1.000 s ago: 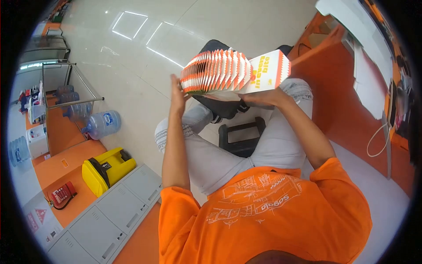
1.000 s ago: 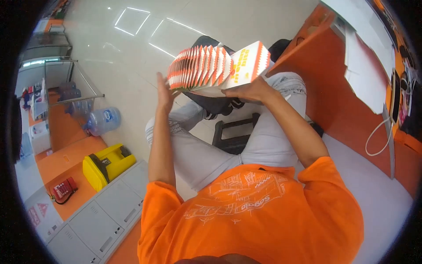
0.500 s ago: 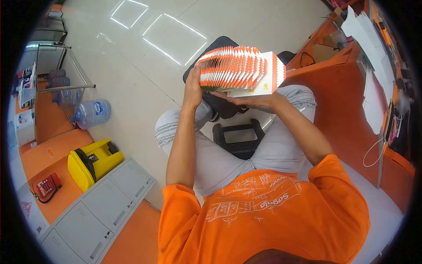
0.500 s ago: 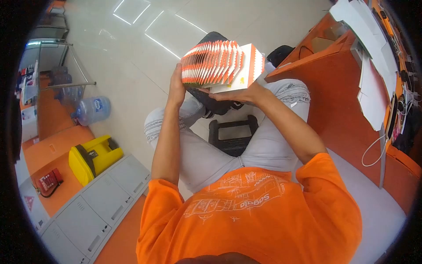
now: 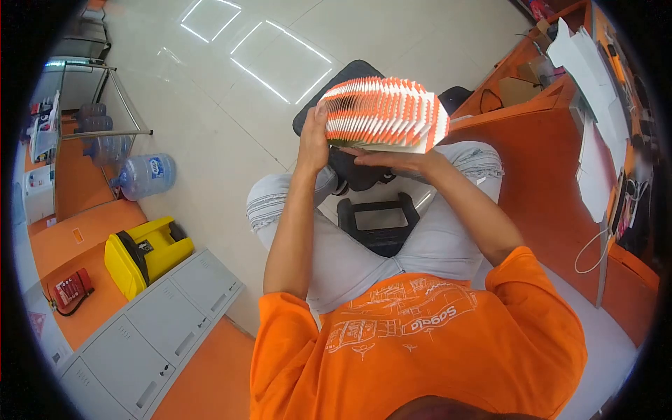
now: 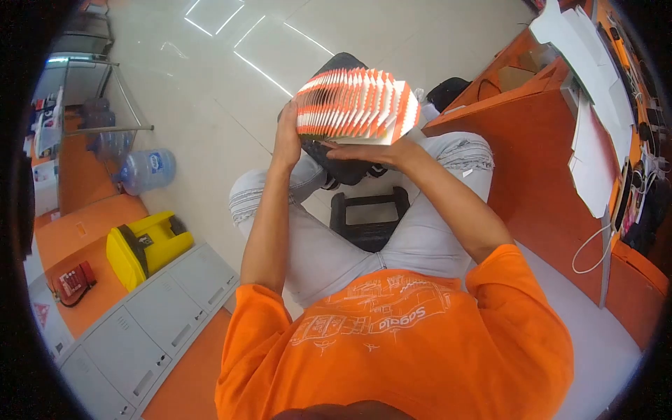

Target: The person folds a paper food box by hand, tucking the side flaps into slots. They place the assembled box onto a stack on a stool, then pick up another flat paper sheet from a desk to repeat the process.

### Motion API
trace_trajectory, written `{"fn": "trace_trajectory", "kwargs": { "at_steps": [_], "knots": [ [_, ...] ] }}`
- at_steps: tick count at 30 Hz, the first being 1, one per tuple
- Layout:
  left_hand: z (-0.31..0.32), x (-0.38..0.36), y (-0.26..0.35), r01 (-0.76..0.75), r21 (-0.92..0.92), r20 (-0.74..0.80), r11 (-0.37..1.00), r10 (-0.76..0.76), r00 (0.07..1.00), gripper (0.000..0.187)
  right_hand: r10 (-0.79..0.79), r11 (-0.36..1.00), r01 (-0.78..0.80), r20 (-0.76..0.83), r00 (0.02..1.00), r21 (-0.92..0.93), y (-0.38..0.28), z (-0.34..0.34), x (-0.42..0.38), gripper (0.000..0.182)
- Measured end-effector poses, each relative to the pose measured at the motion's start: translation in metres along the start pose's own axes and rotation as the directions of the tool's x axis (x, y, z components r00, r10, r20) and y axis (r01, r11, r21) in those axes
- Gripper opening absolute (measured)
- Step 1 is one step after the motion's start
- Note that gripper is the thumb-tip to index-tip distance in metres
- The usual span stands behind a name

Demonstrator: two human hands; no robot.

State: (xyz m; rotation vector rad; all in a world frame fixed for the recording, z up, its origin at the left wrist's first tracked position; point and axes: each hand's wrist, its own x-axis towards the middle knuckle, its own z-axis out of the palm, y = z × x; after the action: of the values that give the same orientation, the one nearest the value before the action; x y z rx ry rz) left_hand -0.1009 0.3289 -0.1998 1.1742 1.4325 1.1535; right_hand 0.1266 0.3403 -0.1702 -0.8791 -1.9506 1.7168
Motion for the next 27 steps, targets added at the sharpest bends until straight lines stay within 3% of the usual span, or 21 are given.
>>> {"fn": "trace_trajectory", "kwargs": {
  "at_steps": [4,5,6,7,8,9,10,11,12,13,14,16,17,19,20,21,23,24,25,26,27],
  "knots": [
    [0.003,-0.005,-0.007,0.003,-0.050,-0.002,0.999,-0.003,1.000,0.063,-0.107,0.994,0.107,0.001,0.994,-0.021,0.023,0.004,0.009,0.050],
    [0.004,-0.005,-0.005,-0.015,-0.044,-0.005,0.999,0.015,1.000,0.063,-0.070,0.996,0.069,0.010,0.998,0.053,0.021,0.003,0.010,0.050],
    [-0.001,-0.007,-0.017,-0.145,0.151,0.019,0.978,0.144,0.989,0.062,0.050,0.993,-0.057,0.063,0.997,0.107,0.006,-0.002,0.009,0.055],
    [-0.005,-0.004,-0.035,-0.300,0.318,0.078,0.899,0.291,0.954,0.061,-0.048,0.998,0.048,0.015,0.999,-0.026,0.009,-0.005,0.004,0.062],
    [-0.010,-0.003,-0.051,-0.270,0.194,0.085,0.943,0.258,0.962,0.057,-0.134,0.981,0.132,-0.009,0.991,-0.140,0.010,-0.009,0.000,0.068],
    [-0.018,0.000,-0.041,-0.329,0.212,0.172,0.920,0.296,0.939,0.054,-0.396,0.859,0.298,-0.170,0.903,-0.416,0.000,-0.008,-0.008,0.069],
    [-0.012,-0.001,-0.011,-0.160,-0.011,0.174,0.987,0.160,0.972,0.056,-0.332,0.892,0.260,-0.146,0.932,-0.370,0.008,-0.006,-0.007,0.073],
    [-0.004,-0.004,-0.018,-0.082,-0.105,0.055,0.991,0.088,0.995,0.058,-0.407,0.858,0.255,-0.288,0.867,-0.446,0.011,-0.006,-0.014,0.076],
    [0.003,-0.011,0.011,0.128,-0.350,0.109,0.928,-0.095,0.989,0.060,-0.456,0.828,0.276,-0.300,0.838,-0.488,0.007,-0.006,-0.015,0.078],
    [0.010,-0.009,0.015,0.118,-0.339,0.105,0.933,-0.087,0.991,0.060,-0.383,0.898,0.250,-0.360,0.851,-0.363,0.010,-0.004,-0.016,0.076],
    [0.011,-0.008,0.019,0.108,-0.323,0.083,0.940,-0.086,0.993,0.061,-0.277,0.926,0.173,-0.292,0.916,-0.336,0.014,-0.006,-0.011,0.102],
    [0.007,-0.005,0.007,0.112,-0.297,0.098,0.948,-0.086,0.991,0.061,-0.427,0.795,0.161,-0.352,0.833,-0.585,0.004,-0.009,-0.020,0.106],
    [-0.003,-0.005,0.003,0.131,-0.270,0.091,0.954,-0.110,0.990,0.062,-0.439,0.791,0.161,-0.365,0.821,-0.590,-0.006,-0.001,-0.027,0.106],
    [-0.011,-0.010,-0.001,0.165,-0.201,0.026,0.966,-0.163,0.986,0.062,-0.133,0.765,-0.297,-0.592,0.795,-0.571,-0.021,0.007,-0.071,0.102],
    [-0.014,-0.012,-0.001,0.214,-0.147,-0.047,0.966,-0.223,0.974,0.062,0.035,0.743,-0.343,-0.478,0.877,-0.574,-0.030,-0.001,-0.099,0.093],
    [-0.016,-0.019,0.000,0.180,-0.102,-0.061,0.978,-0.187,0.981,0.062,0.211,0.710,-0.385,-0.344,0.915,-0.590,-0.043,-0.016,-0.131,0.084],
    [-0.026,-0.025,0.000,0.196,-0.111,-0.088,0.974,-0.206,0.975,0.061,0.277,0.955,-0.292,-0.175,0.945,-0.061,-0.129,-0.055,-0.192,0.049],
    [-0.029,-0.027,0.000,0.225,-0.116,-0.115,0.967,-0.238,0.965,0.060,0.117,0.992,-0.123,-0.387,0.915,0.010,-0.162,-0.071,-0.219,0.031],
    [-0.031,-0.029,0.002,0.216,-0.124,-0.122,0.968,-0.231,0.965,0.059,-0.158,0.968,0.013,-0.565,0.810,-0.251,-0.190,-0.100,-0.244,0.024],
    [-0.033,-0.030,0.003,0.212,-0.123,-0.110,0.969,-0.226,0.968,0.059,-0.037,0.988,-0.091,-0.761,0.647,-0.124,-0.220,-0.119,-0.264,0.019],
    [-0.035,-0.030,0.004,0.202,-0.092,-0.113,0.975,-0.211,0.971,0.058,-0.322,0.901,-0.085,-0.787,0.526,-0.425,-0.224,-0.160,-0.284,0.019]
  ]
}}
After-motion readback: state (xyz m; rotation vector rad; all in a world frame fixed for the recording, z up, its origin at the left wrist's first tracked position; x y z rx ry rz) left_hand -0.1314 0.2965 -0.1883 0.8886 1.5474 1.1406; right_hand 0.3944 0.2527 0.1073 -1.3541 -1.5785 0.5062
